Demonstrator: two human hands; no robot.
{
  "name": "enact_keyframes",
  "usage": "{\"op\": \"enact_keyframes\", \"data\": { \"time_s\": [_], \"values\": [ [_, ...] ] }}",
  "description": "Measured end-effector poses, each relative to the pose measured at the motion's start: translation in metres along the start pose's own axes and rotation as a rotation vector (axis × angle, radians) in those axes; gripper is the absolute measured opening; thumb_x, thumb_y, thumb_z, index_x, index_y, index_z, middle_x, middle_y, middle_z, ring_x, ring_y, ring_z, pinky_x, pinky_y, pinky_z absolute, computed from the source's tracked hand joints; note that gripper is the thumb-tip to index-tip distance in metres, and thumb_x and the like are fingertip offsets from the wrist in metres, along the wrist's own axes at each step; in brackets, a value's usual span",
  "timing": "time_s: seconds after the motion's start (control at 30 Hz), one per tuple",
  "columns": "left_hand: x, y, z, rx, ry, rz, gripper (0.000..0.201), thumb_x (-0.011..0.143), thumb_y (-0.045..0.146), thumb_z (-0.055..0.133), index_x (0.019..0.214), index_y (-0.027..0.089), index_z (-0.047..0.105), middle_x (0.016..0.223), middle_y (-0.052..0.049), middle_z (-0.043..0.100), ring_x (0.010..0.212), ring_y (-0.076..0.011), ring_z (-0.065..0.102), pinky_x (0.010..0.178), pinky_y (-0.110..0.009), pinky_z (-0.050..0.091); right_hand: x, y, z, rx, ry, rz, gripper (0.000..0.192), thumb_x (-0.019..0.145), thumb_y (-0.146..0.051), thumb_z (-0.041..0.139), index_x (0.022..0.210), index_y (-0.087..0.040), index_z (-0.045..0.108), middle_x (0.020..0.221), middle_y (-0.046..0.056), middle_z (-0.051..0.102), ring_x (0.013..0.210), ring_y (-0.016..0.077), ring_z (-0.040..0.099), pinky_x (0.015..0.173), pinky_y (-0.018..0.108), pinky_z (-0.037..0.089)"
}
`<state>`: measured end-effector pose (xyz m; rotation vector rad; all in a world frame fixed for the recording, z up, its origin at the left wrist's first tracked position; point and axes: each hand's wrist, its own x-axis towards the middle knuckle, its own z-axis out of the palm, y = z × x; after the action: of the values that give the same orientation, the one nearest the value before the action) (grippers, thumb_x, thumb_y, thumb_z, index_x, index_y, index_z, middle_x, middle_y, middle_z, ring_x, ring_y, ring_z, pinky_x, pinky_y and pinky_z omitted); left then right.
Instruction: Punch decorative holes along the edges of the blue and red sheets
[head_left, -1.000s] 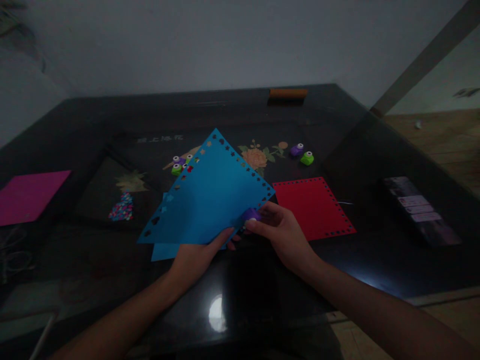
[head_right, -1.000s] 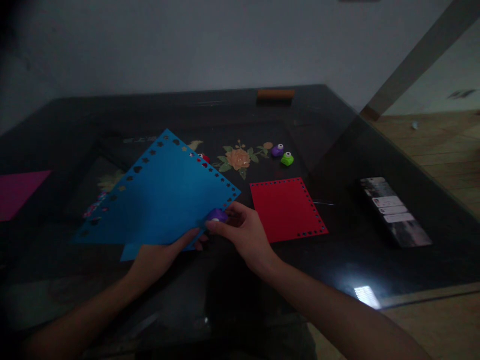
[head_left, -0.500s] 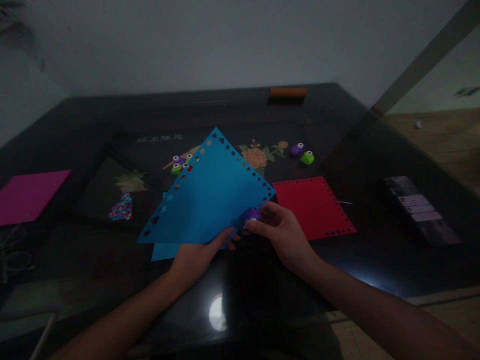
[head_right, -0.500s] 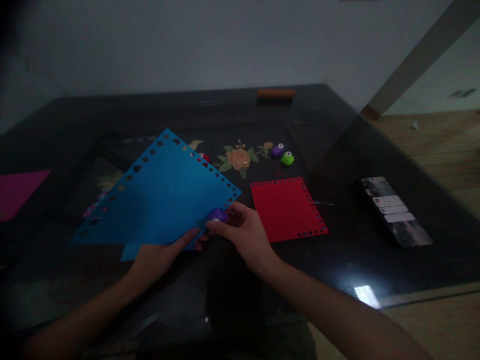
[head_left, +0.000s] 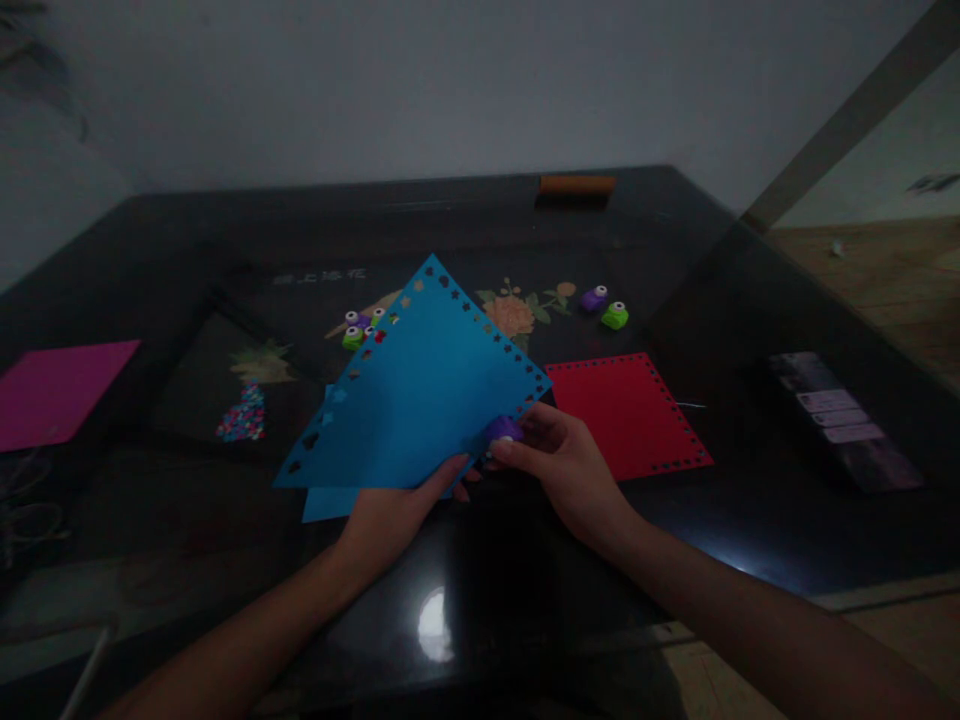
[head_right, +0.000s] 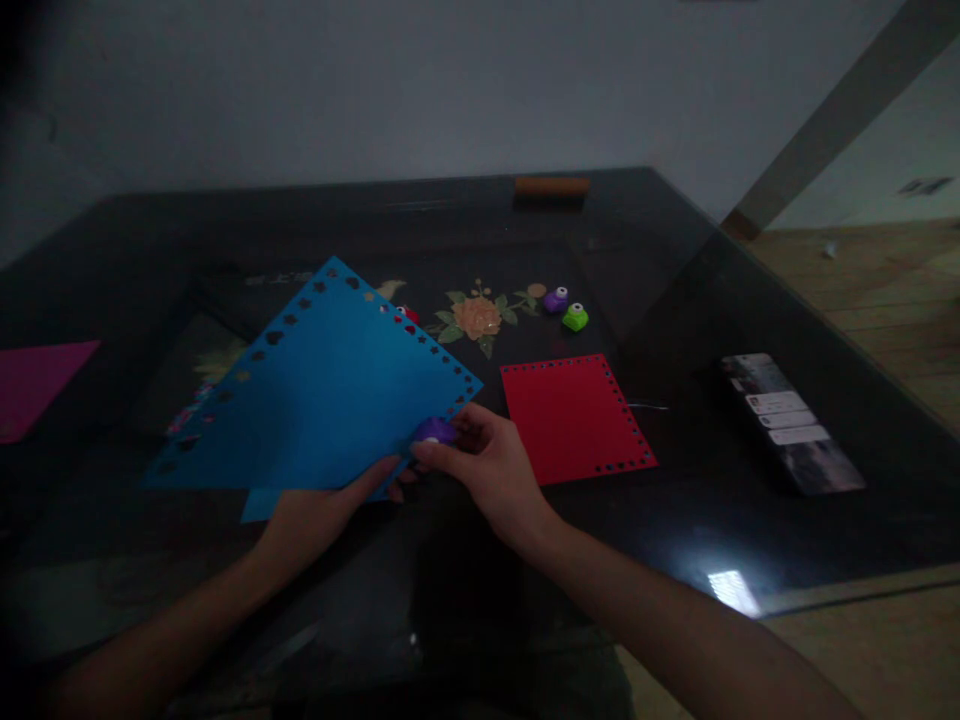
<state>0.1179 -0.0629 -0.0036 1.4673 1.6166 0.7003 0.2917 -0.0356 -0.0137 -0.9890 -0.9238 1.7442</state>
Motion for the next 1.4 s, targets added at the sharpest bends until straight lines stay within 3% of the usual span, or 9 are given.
{"op": "enact_keyframes", "data": {
  "time_s": [0.8, 1.03, 1.4],
  "values": [
    [0.0005, -0.0015, -0.0001, 0.01, -0.006, 0.0, 0.028, 0.079, 0.044, 0.053, 0.061, 0.026, 0.065, 0.07, 0.001, 0.074, 0.075, -0.0218, 0.07, 0.09, -0.038, 0.051, -0.0017, -0.0029, 0.0012, -0.031, -0.003, 0.011, 0.026, 0.063, -0.028, 0.079, 0.083, -0.021, 0.065, 0.079, 0.001, 0.067, 0.072, 0.0154, 0.062, 0.073, 0.032, 0.05],
    [0.0004, -0.0034, 0.0002, 0.035, -0.006, 0.014, 0.028, 0.079, 0.045, 0.052, 0.064, 0.027, 0.066, 0.069, 0.001, 0.074, 0.075, -0.0218, 0.07, 0.093, -0.038, 0.049, -0.0012, -0.0039, 0.0012, -0.063, -0.018, -0.041, 0.026, 0.065, -0.03, 0.078, 0.087, -0.022, 0.066, 0.087, 0.002, 0.069, 0.082, 0.0173, 0.063, 0.081, 0.035, 0.049],
    [-0.0005, -0.0021, 0.0004, 0.027, -0.024, -0.02, 0.029, 0.078, 0.047, 0.052, 0.064, 0.027, 0.066, 0.072, 0.001, 0.075, 0.078, -0.0226, 0.07, 0.096, -0.04, 0.047, -0.0008, -0.0053, 0.0016, -0.031, -0.029, -0.039, 0.027, 0.064, -0.027, 0.078, 0.088, -0.022, 0.067, 0.091, 0.002, 0.071, 0.083, 0.0173, 0.064, 0.082, 0.034, 0.049]
  ]
}}
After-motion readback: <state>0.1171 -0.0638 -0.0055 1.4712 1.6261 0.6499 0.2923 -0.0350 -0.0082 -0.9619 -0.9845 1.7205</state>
